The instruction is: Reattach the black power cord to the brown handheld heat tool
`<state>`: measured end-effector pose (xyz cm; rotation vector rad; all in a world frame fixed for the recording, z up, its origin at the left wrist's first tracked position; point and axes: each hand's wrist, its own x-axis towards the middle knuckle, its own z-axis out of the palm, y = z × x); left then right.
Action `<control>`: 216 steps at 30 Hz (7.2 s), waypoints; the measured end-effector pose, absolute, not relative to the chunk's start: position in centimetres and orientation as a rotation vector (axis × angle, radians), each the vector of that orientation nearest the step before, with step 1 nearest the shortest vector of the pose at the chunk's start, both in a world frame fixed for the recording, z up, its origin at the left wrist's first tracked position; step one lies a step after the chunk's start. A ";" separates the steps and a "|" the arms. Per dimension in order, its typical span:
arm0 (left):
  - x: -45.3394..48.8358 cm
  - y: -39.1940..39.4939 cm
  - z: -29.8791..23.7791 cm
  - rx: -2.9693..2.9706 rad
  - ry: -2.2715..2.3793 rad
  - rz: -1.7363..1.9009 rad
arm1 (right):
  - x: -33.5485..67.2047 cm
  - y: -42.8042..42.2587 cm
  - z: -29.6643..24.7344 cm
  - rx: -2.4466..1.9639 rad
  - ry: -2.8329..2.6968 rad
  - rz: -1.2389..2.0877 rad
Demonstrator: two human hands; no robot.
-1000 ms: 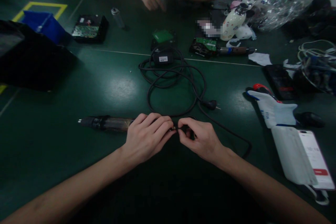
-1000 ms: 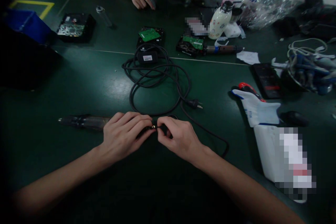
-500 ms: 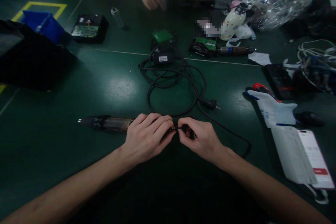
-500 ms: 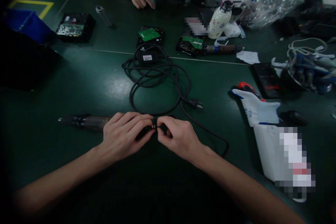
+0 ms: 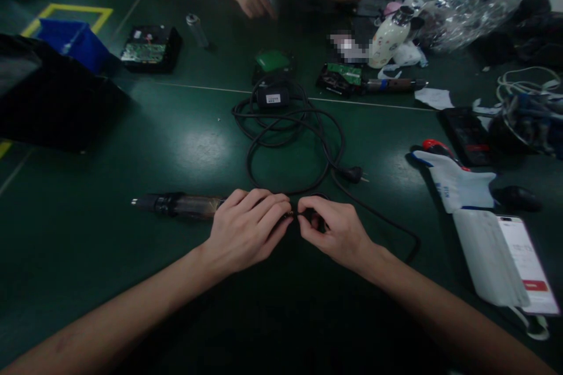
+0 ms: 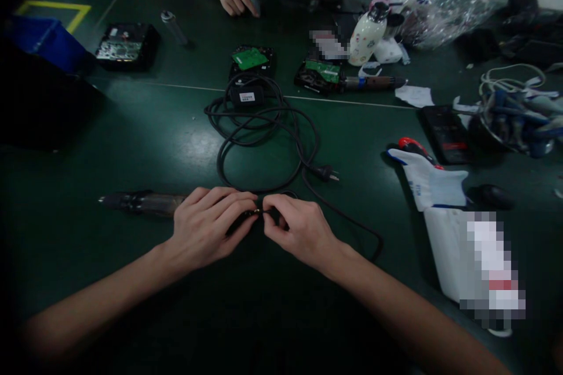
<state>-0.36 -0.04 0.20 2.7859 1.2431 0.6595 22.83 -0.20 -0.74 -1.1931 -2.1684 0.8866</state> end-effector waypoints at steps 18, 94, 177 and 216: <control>-0.4 0.0 0.1 2.812 1.212 0.648 | 22.8 -0.2 -0.7 -1.188 -2.185 0.869; -0.5 -0.2 0.1 2.816 1.204 0.749 | 22.9 -0.2 -0.7 -1.172 -2.172 0.895; -0.2 -0.2 0.2 2.856 1.262 0.676 | 22.9 -0.1 -0.7 -1.182 -2.174 0.907; -0.4 -0.3 0.0 2.863 1.243 0.667 | 22.9 -0.1 -0.7 -1.170 -2.178 0.874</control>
